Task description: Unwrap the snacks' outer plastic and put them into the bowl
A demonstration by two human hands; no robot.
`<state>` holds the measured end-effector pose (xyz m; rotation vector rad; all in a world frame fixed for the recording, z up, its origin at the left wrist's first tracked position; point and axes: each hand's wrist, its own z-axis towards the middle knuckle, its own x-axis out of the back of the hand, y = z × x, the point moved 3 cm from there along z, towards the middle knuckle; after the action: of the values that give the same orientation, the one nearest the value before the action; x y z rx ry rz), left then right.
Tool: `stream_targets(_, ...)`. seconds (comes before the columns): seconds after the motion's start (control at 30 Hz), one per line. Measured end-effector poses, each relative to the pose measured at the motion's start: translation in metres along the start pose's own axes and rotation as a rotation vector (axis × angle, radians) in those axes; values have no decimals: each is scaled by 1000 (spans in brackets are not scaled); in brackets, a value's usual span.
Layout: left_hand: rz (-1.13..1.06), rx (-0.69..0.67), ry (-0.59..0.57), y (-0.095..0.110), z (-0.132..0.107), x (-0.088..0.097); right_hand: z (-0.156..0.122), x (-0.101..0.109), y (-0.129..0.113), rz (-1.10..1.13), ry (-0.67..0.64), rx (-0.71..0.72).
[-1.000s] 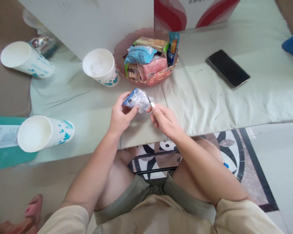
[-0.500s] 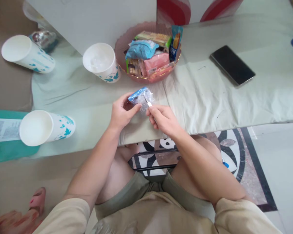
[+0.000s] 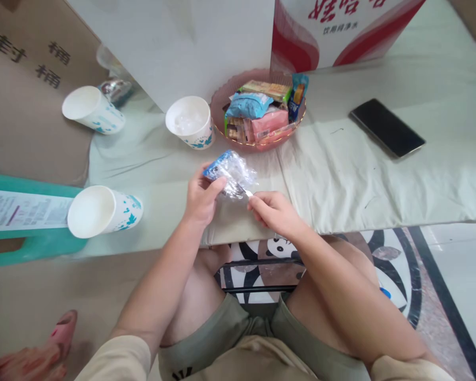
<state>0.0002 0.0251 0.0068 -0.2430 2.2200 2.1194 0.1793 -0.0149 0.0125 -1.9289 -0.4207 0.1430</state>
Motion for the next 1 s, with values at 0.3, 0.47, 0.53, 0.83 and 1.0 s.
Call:
stream_targets(0.3, 30, 195, 132, 1, -2, 19, -3, 18, 1, -214, 297, 83)
stream_targets(0.47, 752, -69, 129, 12, -7, 28, 8, 43, 3, -694, 582, 255)
stream_targets(0.53, 859, -219, 37, 16, -6, 26, 11, 52, 8, -791, 603, 186)
stream_targets(0.83, 514, -18, 61, 11, 3, 30, 11, 43, 4, -927, 781, 417)
stream_targets(1.0, 259, 131, 142, -2, 14, 37, 43, -5, -15, -738, 415, 637)
